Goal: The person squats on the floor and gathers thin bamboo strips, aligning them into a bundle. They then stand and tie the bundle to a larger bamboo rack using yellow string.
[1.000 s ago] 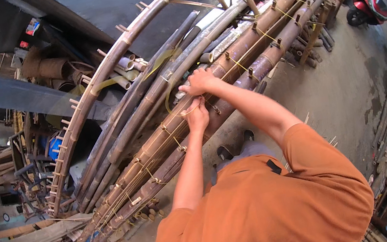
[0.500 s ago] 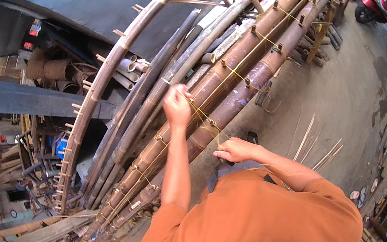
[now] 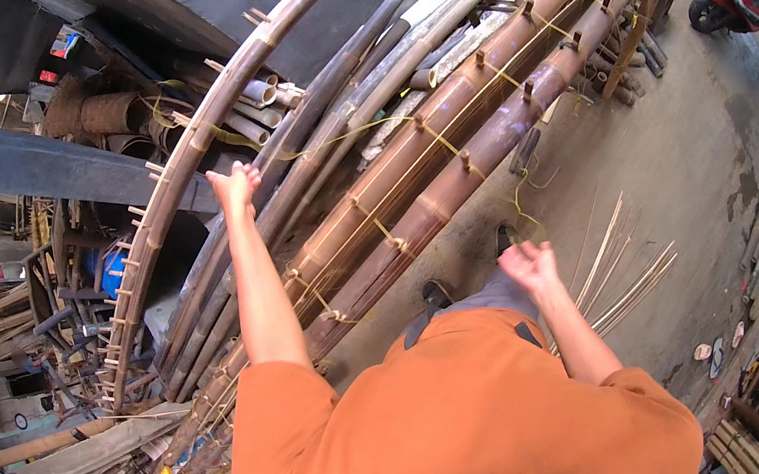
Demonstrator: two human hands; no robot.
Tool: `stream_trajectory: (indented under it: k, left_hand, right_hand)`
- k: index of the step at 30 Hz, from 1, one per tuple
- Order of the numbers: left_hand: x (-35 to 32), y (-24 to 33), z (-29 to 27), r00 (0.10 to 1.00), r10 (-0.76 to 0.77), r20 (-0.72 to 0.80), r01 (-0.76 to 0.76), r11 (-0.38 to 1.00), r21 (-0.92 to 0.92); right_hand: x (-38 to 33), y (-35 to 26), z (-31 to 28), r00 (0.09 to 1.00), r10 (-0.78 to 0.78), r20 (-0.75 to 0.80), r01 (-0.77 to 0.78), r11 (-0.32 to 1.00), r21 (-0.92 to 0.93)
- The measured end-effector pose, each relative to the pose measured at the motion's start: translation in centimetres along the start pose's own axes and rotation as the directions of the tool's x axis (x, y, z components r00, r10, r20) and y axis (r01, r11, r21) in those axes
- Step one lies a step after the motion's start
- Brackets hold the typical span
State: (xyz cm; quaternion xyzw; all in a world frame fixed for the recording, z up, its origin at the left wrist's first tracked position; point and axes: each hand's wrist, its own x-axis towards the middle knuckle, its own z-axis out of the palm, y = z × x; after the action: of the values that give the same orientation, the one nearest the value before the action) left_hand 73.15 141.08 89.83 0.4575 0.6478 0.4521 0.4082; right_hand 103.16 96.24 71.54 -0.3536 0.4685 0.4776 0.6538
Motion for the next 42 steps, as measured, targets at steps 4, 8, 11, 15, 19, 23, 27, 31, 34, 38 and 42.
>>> stream_trajectory:
  k: [4,8,11,15,19,23,27,31,34,38,42]
  left_hand:
    - [-7.7,-5.9,-3.1,0.735,0.195,0.65,-0.488,0.817,0.308]
    - [-21.3,-7.4,1.0,0.773,0.073,0.63,-0.552,0.568,0.611]
    - [-19.5,-13.4,1.1,0.641,0.498,0.585,-0.765,0.482,0.428]
    - [-19.9,-13.6,2.2,0.751,0.46,0.474,-0.597,0.78,0.189]
    - [-21.2,-8.5,1.7,0.823,0.189,0.536,-0.481,0.733,0.48]
    - [-20.6,-10.0,0.7,0.862,0.19,0.47,-0.457,0.692,0.558]
    - [-21.7,-8.0,1.8,0.867,0.183,0.462,-0.432,0.737,0.519]
    - [-20.5,-6.1,1.5,0.852,0.234,0.469,-0.392,0.879,0.273]
    - [-17.7,-0.6,4.7,0.829,0.373,0.417,-0.412,0.911,0.003]
    - [-8.7,-9.4,5.4,0.785,0.535,0.313,-0.62,0.674,0.403]
    - [-7.6,-8.9,3.8,0.826,0.321,0.463,-0.532,0.714,0.454]
  right_hand:
    - [-7.4,11.5,4.3,0.712,0.641,0.287,-0.313,0.656,-0.686]
    - [-9.3,17.2,12.9,0.722,-0.331,0.608,0.473,0.877,-0.084]
    - [-15.7,22.2,17.6,0.315,-0.144,0.938,0.85,0.483,-0.211]
    - [-15.2,21.9,24.6,0.166,0.585,0.794,0.844,-0.5,0.193]
    - [-8.4,19.9,26.9,0.204,0.256,0.945,0.453,-0.88,0.141]
    - [-16.0,18.8,27.0,0.328,0.41,0.851,0.925,0.043,-0.377]
    - [-13.9,12.6,13.2,0.108,0.7,0.706,0.966,-0.241,0.091]
    - [-8.7,13.7,9.2,0.198,0.581,0.789,0.973,-0.215,-0.086]
    - [-10.8,11.0,11.5,0.474,0.578,0.664,0.88,-0.326,-0.345]
    - [-8.6,12.5,8.6,0.09,0.622,0.778,0.824,-0.485,0.293]
    - [-11.2,16.9,6.7,0.231,0.499,0.835,0.568,-0.766,0.3]
